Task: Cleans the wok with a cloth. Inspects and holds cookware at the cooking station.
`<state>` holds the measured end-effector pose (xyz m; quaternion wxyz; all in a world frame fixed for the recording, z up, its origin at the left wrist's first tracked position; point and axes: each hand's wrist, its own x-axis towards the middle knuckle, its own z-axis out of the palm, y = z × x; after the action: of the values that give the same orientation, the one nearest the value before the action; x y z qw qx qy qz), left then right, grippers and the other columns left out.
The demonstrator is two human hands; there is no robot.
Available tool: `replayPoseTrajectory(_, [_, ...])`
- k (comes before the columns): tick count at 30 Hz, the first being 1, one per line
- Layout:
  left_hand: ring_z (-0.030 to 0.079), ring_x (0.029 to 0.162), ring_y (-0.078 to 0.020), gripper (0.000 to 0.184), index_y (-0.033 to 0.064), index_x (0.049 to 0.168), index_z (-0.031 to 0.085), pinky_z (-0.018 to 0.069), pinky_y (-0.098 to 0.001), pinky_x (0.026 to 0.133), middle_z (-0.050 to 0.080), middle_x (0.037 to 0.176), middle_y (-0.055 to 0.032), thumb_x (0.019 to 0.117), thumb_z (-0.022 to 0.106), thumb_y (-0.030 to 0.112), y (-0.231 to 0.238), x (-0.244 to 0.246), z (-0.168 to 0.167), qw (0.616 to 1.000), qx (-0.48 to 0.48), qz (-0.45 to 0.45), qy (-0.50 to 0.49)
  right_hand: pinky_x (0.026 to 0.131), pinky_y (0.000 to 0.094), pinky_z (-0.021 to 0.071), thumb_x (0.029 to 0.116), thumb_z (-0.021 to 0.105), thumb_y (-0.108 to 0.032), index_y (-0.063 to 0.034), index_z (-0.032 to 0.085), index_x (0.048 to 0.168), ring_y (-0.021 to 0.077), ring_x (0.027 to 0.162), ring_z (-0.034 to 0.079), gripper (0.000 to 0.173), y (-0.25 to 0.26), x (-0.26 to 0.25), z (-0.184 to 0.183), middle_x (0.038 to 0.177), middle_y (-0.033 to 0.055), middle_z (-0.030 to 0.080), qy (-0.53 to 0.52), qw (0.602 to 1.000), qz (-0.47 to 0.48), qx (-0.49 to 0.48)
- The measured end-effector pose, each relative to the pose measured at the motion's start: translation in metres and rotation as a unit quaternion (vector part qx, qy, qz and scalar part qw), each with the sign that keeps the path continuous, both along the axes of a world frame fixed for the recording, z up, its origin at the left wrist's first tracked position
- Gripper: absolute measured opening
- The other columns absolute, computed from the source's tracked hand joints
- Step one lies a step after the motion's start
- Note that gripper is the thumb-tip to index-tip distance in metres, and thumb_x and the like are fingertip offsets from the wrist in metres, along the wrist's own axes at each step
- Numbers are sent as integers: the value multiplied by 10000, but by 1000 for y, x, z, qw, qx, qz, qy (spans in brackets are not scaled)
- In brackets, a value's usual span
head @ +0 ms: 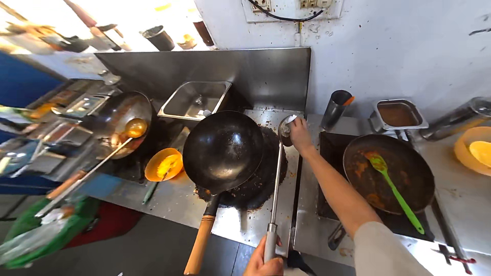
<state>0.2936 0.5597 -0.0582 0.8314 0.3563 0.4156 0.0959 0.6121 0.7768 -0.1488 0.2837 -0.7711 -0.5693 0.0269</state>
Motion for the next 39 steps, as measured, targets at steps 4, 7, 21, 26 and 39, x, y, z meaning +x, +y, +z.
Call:
replayPoseTrajectory(4, [469, 426, -98, 366, 39, 1275, 433, 446, -267, 386, 513, 661, -4, 930, 550, 14, -3, 6, -18, 991, 92, -31, 88, 944, 661, 494, 913, 725, -266, 48, 666, 1179, 463, 1145, 624, 416, -30, 12, 17, 1219, 293, 645, 159, 925, -14, -345])
replayPoseTrajectory(7, [668, 708, -277, 525, 60, 1440, 478, 577, -478, 665, 672, 903, -162, 939, 622, 123, 22, 17, -58, 912, 271, -117, 284, 945, 677, 485, 939, 692, -274, 18, 718, 1125, 460, 1145, 632, 347, -67, 37, 11, 1190, 281, 672, 170, 913, -35, -370])
replayPoseTrajectory(21, [489, 1375, -399, 607, 51, 1526, 449, 411, -488, 1152, 503, 1492, -219, 967, 657, 168, 64, 16, -153, 802, 486, -139, 319, 916, 575, 550, 978, 695, -138, -18, 688, 1254, 349, 1016, 693, 301, -129, -24, 59, 1159, 219, 694, 173, 981, -39, -78])
replayPoseTrajectory(26, [714, 1042, -258, 259, 7, 1191, 718, 573, -436, 967, 727, 1145, -163, 1004, 541, 44, 10, -108, -141, 862, 473, -27, 181, 823, 500, 590, 940, 699, -116, -30, 695, 1207, 277, 948, 693, 281, -62, -115, 111, 1125, 174, 685, 107, 986, 124, 36])
replayPoseTrajectory(39, [724, 943, -269, 585, 96, 1325, 525, 613, -446, 859, 718, 1049, -118, 900, 713, 452, 80, -218, -106, 940, -111, 111, -303, 853, 657, 539, 919, 669, -85, -7, 695, 1182, 506, 1101, 626, 276, 125, -180, 88, 1250, 300, 612, -199, 976, 26, -88])
